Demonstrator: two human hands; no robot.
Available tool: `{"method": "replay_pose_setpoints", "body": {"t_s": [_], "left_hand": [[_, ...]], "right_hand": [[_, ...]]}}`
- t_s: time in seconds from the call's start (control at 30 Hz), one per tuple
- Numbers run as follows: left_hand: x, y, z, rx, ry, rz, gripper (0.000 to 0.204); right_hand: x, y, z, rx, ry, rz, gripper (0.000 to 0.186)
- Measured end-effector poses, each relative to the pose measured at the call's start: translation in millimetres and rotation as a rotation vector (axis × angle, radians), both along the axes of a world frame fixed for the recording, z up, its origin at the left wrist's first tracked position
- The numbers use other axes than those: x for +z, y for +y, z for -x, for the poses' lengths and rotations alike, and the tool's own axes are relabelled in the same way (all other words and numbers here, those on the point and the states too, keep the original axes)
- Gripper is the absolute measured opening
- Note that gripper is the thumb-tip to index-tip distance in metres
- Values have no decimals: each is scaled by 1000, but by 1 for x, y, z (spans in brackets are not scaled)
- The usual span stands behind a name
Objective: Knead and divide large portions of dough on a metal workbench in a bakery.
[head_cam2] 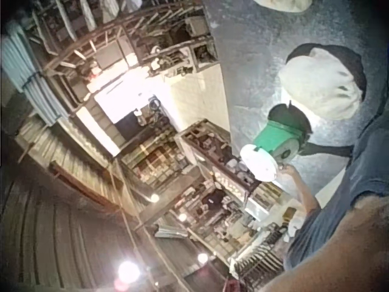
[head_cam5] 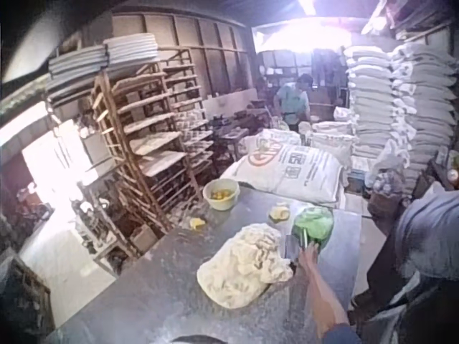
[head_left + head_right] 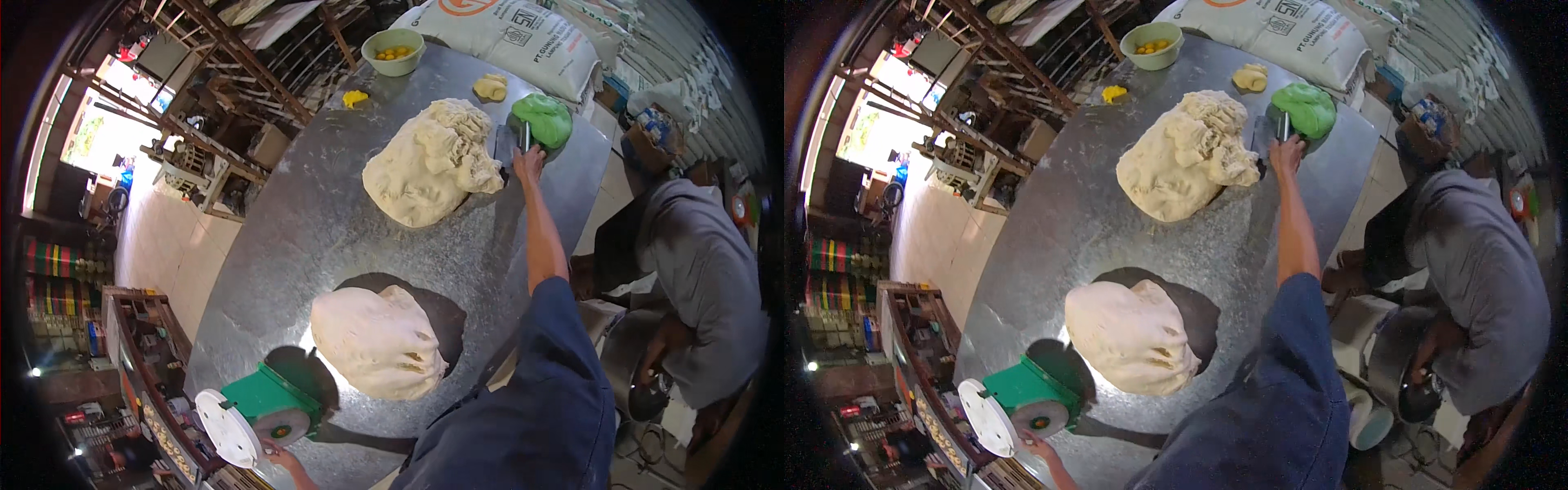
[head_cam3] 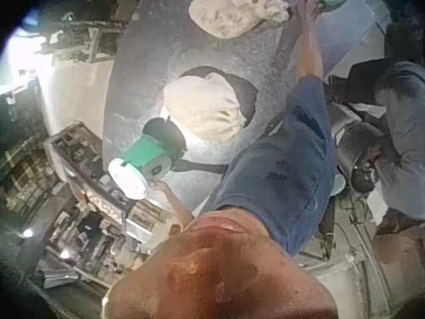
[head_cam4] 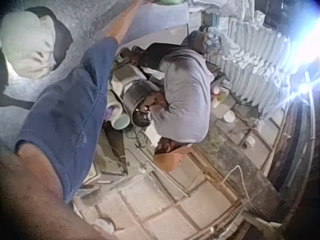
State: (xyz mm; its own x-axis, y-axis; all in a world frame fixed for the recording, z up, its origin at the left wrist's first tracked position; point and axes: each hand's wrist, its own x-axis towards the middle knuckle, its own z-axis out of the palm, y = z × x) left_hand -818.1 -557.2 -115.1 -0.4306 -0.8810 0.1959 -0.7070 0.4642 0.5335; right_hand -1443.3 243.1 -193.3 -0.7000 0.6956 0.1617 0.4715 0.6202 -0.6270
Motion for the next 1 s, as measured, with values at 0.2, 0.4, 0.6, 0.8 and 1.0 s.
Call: {"method": "replay_pose_setpoints", "body": {"t_s": [0.2, 0.4, 0.6, 0.8, 1.0], "left_hand": [[-19, 175, 74, 177, 86, 24, 59], [63, 248, 218, -525, 102, 71, 35], [25, 200, 402, -773, -131, -348, 73], [-31, 189, 407, -921, -77, -774, 66], [-30, 201, 328, -540, -7, -717, 64]], "right_hand": [[49, -42, -111, -99, 497, 767, 62], [116, -115, -237, 38, 555, 1290, 53], [149, -175, -328, 158, 128, 1250, 77], [183, -245, -335, 609, -135, 695, 67], [162, -333, -287, 538, -382, 181, 58]]}}
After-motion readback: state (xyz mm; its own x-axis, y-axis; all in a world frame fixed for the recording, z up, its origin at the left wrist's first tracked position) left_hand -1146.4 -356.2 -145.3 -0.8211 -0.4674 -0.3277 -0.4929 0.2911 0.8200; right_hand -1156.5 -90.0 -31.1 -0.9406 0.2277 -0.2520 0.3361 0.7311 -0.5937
